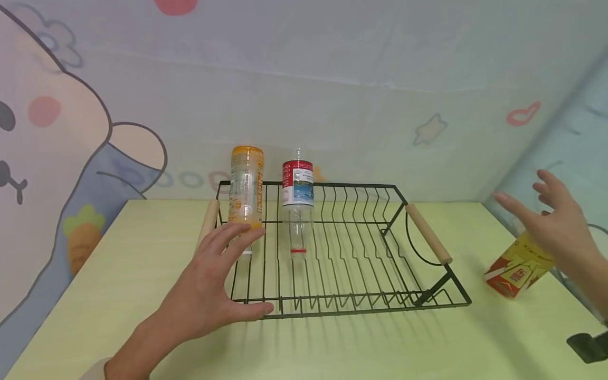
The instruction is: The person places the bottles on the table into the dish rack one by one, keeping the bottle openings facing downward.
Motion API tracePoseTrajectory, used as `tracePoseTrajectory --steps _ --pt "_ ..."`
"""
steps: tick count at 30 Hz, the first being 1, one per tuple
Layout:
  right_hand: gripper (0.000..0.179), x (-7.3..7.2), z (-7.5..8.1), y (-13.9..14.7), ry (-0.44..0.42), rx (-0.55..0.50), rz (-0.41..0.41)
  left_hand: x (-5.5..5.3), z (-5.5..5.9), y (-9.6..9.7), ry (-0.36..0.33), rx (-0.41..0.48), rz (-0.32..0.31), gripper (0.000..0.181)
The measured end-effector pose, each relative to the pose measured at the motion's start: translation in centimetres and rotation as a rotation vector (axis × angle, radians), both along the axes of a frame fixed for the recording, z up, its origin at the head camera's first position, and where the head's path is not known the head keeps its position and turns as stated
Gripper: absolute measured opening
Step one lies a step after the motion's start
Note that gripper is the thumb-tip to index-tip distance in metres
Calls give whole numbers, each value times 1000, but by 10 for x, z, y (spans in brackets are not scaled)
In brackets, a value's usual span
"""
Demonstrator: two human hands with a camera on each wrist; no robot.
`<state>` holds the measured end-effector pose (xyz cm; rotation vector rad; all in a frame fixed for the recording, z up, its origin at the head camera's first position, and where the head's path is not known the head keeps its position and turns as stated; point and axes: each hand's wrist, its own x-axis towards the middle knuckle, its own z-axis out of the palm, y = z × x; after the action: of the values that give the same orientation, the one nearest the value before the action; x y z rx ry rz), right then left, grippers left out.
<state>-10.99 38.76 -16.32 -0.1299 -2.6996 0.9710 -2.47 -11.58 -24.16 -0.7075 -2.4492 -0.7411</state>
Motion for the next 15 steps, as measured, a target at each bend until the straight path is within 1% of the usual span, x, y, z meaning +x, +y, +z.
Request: tracePoseTrajectory --steps 6,15 --pt "92 8 0 14 9 -54 -70 -2 -1 -1 -4 0 2 102" --pt "94 16 -5 36 2 -11 -152 -4 -3 -2 -6 4 -6 102"
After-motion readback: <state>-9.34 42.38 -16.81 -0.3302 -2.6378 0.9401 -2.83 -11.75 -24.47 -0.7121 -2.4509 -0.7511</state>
